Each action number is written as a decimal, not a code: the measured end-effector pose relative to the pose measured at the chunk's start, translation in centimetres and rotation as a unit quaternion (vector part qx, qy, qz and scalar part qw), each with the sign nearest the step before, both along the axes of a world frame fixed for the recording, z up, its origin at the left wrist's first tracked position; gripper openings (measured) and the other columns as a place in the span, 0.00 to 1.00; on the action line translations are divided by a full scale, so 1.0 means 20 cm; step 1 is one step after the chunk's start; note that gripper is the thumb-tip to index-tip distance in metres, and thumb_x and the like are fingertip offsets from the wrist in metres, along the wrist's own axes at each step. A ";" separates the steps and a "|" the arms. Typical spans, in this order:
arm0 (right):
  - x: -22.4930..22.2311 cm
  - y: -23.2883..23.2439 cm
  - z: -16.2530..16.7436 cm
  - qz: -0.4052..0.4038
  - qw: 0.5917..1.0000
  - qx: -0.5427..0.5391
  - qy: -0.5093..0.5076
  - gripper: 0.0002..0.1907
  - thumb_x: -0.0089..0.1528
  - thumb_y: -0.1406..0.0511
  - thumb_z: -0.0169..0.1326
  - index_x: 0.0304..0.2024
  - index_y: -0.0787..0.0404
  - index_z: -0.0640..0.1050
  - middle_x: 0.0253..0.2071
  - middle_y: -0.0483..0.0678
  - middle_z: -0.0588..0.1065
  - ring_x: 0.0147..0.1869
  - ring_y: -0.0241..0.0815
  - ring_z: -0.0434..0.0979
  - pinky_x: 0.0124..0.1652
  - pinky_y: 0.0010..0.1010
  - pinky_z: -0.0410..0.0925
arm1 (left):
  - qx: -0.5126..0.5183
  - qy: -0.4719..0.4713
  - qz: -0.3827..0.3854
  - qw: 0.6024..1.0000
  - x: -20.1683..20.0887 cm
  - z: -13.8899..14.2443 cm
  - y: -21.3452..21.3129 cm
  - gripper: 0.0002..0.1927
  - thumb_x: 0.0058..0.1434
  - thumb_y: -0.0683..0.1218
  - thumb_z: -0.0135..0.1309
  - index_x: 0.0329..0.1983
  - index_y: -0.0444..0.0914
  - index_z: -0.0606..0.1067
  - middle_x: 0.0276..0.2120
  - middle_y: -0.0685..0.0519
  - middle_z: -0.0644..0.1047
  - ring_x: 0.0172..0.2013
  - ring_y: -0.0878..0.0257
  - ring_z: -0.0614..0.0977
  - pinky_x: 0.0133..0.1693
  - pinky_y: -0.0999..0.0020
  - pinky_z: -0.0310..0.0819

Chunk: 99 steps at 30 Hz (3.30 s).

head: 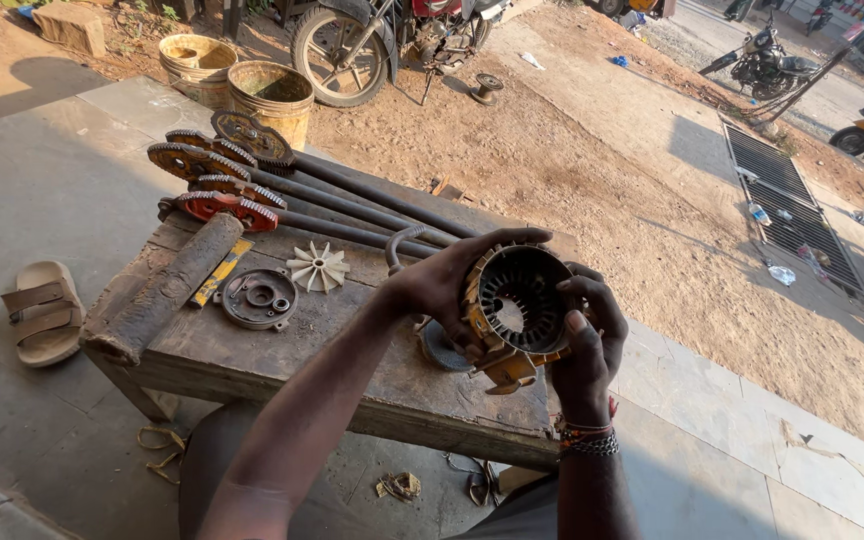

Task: The person uses a screwdriver to tighten screws on a cylindrical metal housing, then picks up a motor assembly and fits it into the housing. The person rotates and aligns the components to assemble them on a wooden workbench.

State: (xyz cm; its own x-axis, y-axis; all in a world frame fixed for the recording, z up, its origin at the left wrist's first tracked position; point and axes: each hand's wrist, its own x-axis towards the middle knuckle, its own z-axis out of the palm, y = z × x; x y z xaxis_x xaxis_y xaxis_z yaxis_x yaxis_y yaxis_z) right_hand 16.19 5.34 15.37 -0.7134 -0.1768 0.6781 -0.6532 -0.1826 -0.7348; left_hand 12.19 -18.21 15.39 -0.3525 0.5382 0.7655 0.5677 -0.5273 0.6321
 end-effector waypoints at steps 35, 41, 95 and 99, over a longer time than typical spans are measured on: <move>-0.09 -0.04 -0.15 -0.015 0.995 -0.025 -0.092 0.13 0.56 0.63 0.52 0.40 0.66 0.75 0.52 0.51 0.75 0.56 0.43 0.73 0.58 0.31 0.66 | 0.035 -0.223 0.383 0.896 0.24 -0.68 0.05 0.49 0.46 0.40 0.71 0.71 0.37 0.62 0.59 0.51 0.67 0.54 0.60 0.76 0.59 0.64 0.77; -0.12 -0.04 -0.12 -0.025 0.987 -0.111 -0.113 0.12 0.58 0.65 0.52 0.41 0.66 0.75 0.45 0.49 0.73 0.51 0.42 0.73 0.53 0.31 0.66 | 0.067 -0.188 0.675 0.710 0.32 -0.92 0.25 0.27 0.55 0.55 0.71 0.51 0.41 0.72 0.45 0.51 0.73 0.40 0.62 0.76 0.41 0.70 0.77; -0.09 -0.06 -0.16 -0.006 0.988 -0.138 -0.075 0.11 0.60 0.69 0.52 0.43 0.69 0.78 0.47 0.50 0.75 0.52 0.40 0.74 0.55 0.30 0.68 | -0.129 -0.177 0.436 0.873 0.42 -1.01 0.61 0.39 0.54 0.46 0.66 0.67 0.42 0.61 0.59 0.45 0.64 0.64 0.47 0.59 0.66 0.47 0.57; -0.12 -0.04 -0.18 -0.023 0.989 -0.119 -0.083 0.13 0.60 0.67 0.52 0.43 0.69 0.78 0.47 0.51 0.75 0.53 0.42 0.75 0.56 0.31 0.68 | -0.018 -0.169 0.513 0.841 0.44 -1.05 0.59 0.33 0.58 0.40 0.60 0.66 0.38 0.63 0.60 0.45 0.68 0.60 0.52 0.68 0.61 0.56 0.66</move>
State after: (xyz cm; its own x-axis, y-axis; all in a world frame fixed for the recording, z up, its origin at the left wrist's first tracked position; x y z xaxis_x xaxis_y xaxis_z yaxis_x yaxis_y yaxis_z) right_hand 13.74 4.45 11.82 -0.8221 0.0090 0.5693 -0.5387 -0.3359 -0.7727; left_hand 21.05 -6.50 -5.58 -0.8395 -0.1623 0.5185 0.4976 0.1537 0.8537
